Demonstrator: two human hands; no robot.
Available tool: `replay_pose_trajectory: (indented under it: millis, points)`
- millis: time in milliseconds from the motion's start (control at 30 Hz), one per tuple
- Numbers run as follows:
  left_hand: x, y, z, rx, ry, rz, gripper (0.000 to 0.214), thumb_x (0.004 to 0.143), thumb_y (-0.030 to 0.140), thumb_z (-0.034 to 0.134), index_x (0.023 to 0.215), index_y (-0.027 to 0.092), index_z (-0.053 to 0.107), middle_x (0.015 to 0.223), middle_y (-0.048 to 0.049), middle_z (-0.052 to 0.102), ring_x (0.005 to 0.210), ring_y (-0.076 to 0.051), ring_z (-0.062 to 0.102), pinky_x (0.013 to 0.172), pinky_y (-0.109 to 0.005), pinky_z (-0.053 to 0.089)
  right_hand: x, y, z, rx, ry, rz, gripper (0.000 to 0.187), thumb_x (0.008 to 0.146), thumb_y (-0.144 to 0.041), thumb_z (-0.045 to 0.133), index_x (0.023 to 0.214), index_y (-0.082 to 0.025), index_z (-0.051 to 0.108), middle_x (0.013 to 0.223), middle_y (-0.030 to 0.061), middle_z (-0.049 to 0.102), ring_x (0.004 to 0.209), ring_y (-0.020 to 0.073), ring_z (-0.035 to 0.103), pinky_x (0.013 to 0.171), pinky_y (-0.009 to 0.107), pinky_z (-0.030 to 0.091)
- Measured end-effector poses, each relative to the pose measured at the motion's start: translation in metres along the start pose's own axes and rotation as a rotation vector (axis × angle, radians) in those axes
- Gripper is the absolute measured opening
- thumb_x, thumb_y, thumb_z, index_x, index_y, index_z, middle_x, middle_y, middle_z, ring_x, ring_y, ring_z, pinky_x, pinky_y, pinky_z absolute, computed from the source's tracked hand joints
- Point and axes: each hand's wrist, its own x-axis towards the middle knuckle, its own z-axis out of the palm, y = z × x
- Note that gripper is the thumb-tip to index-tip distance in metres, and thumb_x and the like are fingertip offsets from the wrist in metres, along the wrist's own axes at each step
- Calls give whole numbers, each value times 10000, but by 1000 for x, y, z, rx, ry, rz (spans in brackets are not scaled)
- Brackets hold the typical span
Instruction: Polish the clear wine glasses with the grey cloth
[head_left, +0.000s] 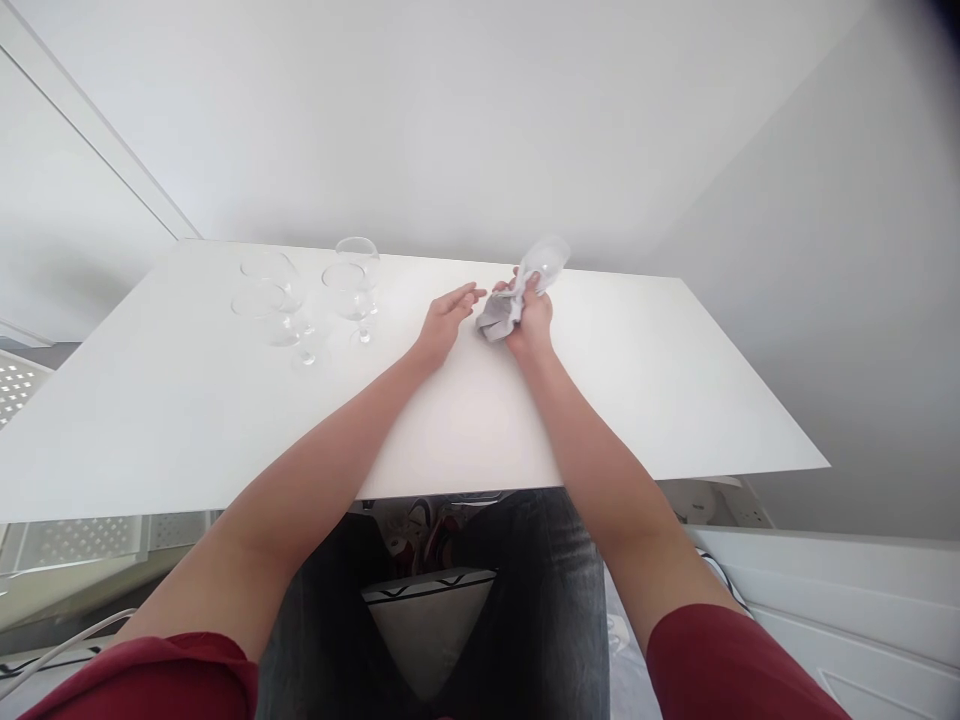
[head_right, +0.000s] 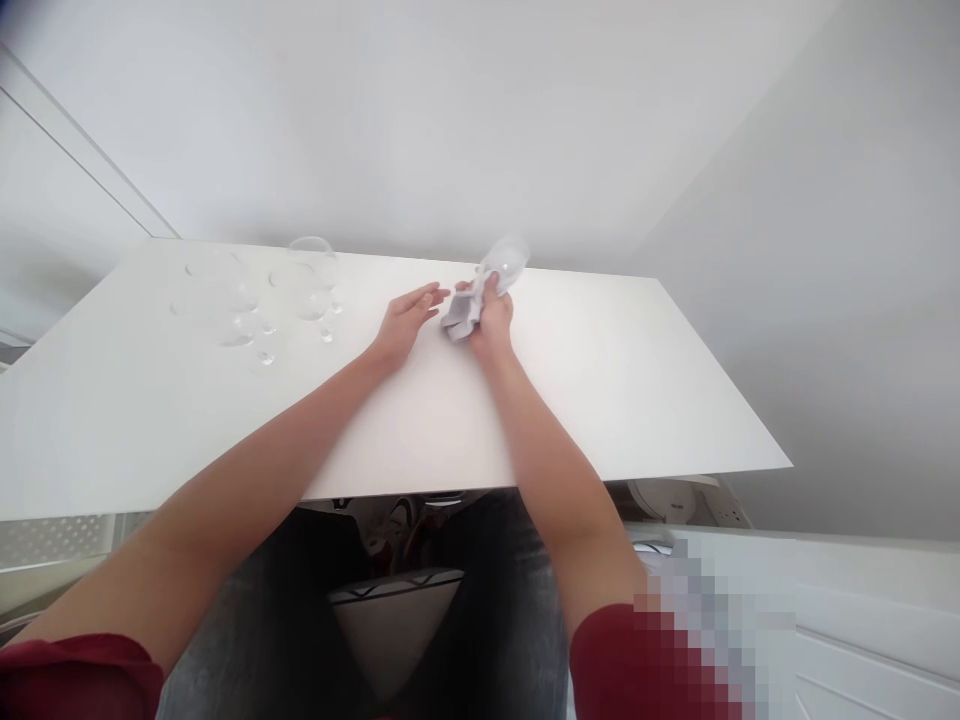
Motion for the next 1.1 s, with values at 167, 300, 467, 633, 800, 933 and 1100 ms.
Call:
replay_pose_trajectory:
  millis: [167, 300, 467, 633, 800, 933, 1100]
  points:
    - [2, 3, -5, -73, 46, 2, 542, 1063, 649, 613, 1391, 222, 681, 1610, -169, 637, 1452, -299, 656, 1154, -433, 542, 0, -14, -13, -21, -335, 281, 478, 972, -633, 774, 927, -195, 590, 603, -81, 375, 536, 89, 460, 689, 260, 608]
    - [-2, 14, -2, -97, -4, 67, 687, 941, 788, 700, 1346, 234, 681, 1357, -152, 759, 1206, -299, 773, 890, -370, 634, -13, -2, -9, -245, -754, 391, 674, 852, -773, 836, 775, -185, 517, 626, -20, 500, 574, 128, 562, 619, 294, 558]
    - [-8, 20, 5, -14, 55, 117, 597, 964, 779, 666, 1136, 208, 703, 1134, -117, 767, 991, -242, 765, 687, -307, 586, -22, 8, 1, -539, -564, 17, 651, 856, -788, 815, 983, -179, 624, 754, 30, 656, 630, 140, 599, 588, 260, 499]
    - [-5, 14, 2, -127, 31, 192, 549, 1009, 743, 623, 1197, 233, 698, 1350, -135, 729, 1253, -279, 714, 976, -386, 595, -23, 14, 3, -669, -495, -77, 549, 886, -673, 836, 1085, -197, 649, 840, 28, 689, 640, 149, 603, 574, 271, 495]
    - [-2, 16, -4, -141, 174, 163, 532, 911, 635, 819, 1206, 224, 655, 1343, -154, 735, 1235, -271, 734, 1042, -404, 564, -28, 14, 3, -610, -618, 74, 624, 855, -763, 826, 926, -187, 595, 722, 13, 653, 577, 143, 594, 570, 275, 486]
    - [-4, 21, -1, -196, 85, 112, 420, 1021, 577, 665, 1124, 170, 669, 1232, -164, 783, 1089, -265, 772, 984, -429, 598, -32, 1, 0, -310, -802, 360, 707, 863, -862, 760, 855, -194, 528, 607, -5, 549, 587, 179, 626, 598, 299, 506]
    - [-1, 16, -1, -154, 25, 151, 424, 958, 608, 752, 1031, 195, 687, 1232, -156, 818, 1176, -285, 765, 1004, -417, 595, -33, -1, 1, -432, -825, 362, 667, 838, -782, 844, 887, -191, 538, 585, -28, 514, 558, 150, 572, 591, 288, 492]
